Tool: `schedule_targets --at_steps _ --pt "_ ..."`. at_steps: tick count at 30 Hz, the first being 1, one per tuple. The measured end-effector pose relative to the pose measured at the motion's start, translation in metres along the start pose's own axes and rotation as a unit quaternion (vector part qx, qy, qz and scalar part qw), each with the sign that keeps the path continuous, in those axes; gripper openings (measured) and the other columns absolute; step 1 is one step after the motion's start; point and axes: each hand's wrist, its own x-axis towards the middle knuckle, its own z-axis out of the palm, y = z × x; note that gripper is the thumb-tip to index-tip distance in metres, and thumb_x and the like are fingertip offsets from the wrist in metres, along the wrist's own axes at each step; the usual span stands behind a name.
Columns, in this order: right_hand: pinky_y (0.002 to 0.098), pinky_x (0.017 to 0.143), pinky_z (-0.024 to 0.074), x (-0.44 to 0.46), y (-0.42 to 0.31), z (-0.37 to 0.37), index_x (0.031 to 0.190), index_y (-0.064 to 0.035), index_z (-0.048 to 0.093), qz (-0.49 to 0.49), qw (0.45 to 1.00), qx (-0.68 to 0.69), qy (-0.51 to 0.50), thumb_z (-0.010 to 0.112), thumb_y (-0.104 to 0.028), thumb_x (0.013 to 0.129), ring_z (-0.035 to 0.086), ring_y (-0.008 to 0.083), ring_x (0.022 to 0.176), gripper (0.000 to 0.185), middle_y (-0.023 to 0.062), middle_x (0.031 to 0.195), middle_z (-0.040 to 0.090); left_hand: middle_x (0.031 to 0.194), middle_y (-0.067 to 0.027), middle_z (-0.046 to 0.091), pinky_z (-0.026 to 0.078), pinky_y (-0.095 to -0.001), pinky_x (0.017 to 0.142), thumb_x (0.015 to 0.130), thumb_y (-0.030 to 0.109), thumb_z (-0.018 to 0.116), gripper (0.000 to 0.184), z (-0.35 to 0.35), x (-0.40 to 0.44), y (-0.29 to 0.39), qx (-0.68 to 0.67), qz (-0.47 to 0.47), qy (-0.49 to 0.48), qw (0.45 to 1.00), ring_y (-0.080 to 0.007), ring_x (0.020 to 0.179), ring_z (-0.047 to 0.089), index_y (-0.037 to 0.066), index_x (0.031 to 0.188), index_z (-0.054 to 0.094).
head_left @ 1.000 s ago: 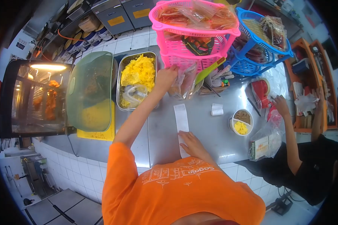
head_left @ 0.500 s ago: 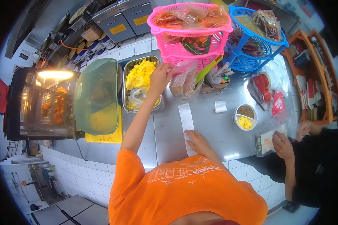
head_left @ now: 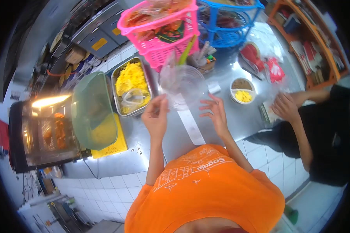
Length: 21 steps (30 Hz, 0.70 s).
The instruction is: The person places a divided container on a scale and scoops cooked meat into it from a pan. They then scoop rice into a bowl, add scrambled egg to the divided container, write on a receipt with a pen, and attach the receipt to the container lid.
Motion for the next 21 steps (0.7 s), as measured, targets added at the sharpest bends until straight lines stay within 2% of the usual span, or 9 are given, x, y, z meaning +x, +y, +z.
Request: schedule_targets --at_steps 1,3,4,7,10,13,16,19,21 --pt "0.0360 0.080 0.0532 -0.001 -0.016 0.000 0.139 -0.0061 0.036 -0.019 0.996 0.090 0.001 0.054 -0.023 0.099 0.060 0.0231 0.100 0.047 0.0165 0.128 0.052 0.084 -0.0037 0.066 0.053 -0.0257 0.069 0.087 0.004 0.069 0.014 0.010 -0.009 -0.007 -0.010 -0.022 -0.048 0.999 -0.0090 0.073 0.061 0.000 0.101 0.068" --pt "0.0375 0.082 0.0531 -0.008 -0.041 -0.004 0.142 -0.0070 0.031 -0.011 0.996 -0.071 0.051 0.055 -0.026 0.098 0.057 0.0241 0.106 0.054 0.0171 0.134 0.046 0.079 -0.0030 0.067 0.053 -0.0250 0.069 0.085 0.005 0.072 0.015 0.029 -0.026 -0.022 -0.029 -0.065 -0.136 0.988 -0.0089 0.070 0.061 0.000 0.098 0.069" --pt "0.0382 0.084 0.0531 -0.012 -0.048 -0.006 0.144 -0.0075 0.029 -0.005 0.986 -0.149 0.072 0.056 -0.027 0.098 0.055 0.0246 0.109 0.057 0.0174 0.137 0.043 0.080 -0.0034 0.067 0.052 -0.0248 0.069 0.084 0.004 0.073 0.014 0.036 -0.034 -0.022 -0.025 -0.056 -0.162 0.985 -0.0091 0.070 0.061 -0.001 0.096 0.068" --pt "0.0437 0.096 0.0458 -0.024 -0.059 -0.012 0.145 -0.0128 0.028 -0.020 0.961 -0.196 0.194 0.072 -0.023 0.086 0.042 0.0287 0.127 0.074 0.0131 0.146 0.033 0.079 -0.0041 0.067 0.050 -0.0257 0.070 0.077 0.002 0.078 0.015 0.052 -0.053 -0.005 0.007 -0.040 -0.210 0.977 -0.0112 0.073 0.063 -0.001 0.087 0.068" --pt "0.0524 0.104 0.0355 -0.035 -0.087 0.007 0.146 -0.0137 0.027 -0.074 0.973 -0.163 0.146 0.082 -0.027 0.074 0.029 0.0317 0.136 0.091 0.0113 0.150 0.027 0.079 -0.0051 0.067 0.050 -0.0266 0.070 0.074 0.000 0.079 0.017 0.055 -0.064 0.005 0.140 0.153 -0.217 0.954 -0.0129 0.076 0.064 0.001 0.086 0.067" --pt "0.0574 0.108 0.0276 -0.031 -0.093 0.019 0.147 -0.0144 0.025 -0.132 0.959 -0.243 0.058 0.088 -0.030 0.064 0.024 0.0328 0.140 0.105 0.0108 0.151 0.024 0.078 -0.0071 0.067 0.051 -0.0269 0.071 0.072 0.003 0.080 0.018 0.053 -0.072 0.004 0.096 0.183 -0.226 0.952 -0.0166 0.073 0.064 0.005 0.088 0.072" --pt "0.0548 0.107 0.0286 -0.021 -0.091 0.019 0.145 -0.0147 0.032 -0.129 0.972 -0.195 -0.003 0.089 -0.032 0.059 0.027 0.0341 0.137 0.105 0.0134 0.150 0.025 0.082 -0.0075 0.068 0.052 -0.0284 0.072 0.076 0.001 0.077 0.019 0.044 -0.069 0.003 -0.054 0.099 -0.309 0.944 -0.0166 0.078 0.065 0.002 0.094 0.071" --pt "0.0481 0.109 0.0327 -0.020 -0.112 0.028 0.139 -0.0140 0.043 -0.274 0.842 -0.460 -0.060 0.090 -0.026 0.055 0.031 0.0344 0.136 0.096 0.0170 0.146 0.028 0.086 -0.0089 0.068 0.054 -0.0299 0.075 0.080 0.000 0.073 0.022 0.031 -0.063 0.026 -0.236 -0.022 -0.291 0.927 -0.0168 0.084 0.066 -0.003 0.101 0.067" --pt "0.0490 0.108 0.0280 -0.023 -0.118 0.040 0.135 -0.0201 0.050 -0.266 0.847 -0.454 -0.076 0.090 -0.029 0.055 0.028 0.0358 0.134 0.090 0.0161 0.145 0.028 0.089 -0.0103 0.068 0.054 -0.0305 0.076 0.082 -0.001 0.071 0.024 0.020 -0.053 0.038 -0.206 -0.019 -0.314 0.927 -0.0172 0.087 0.066 -0.005 0.105 0.064"
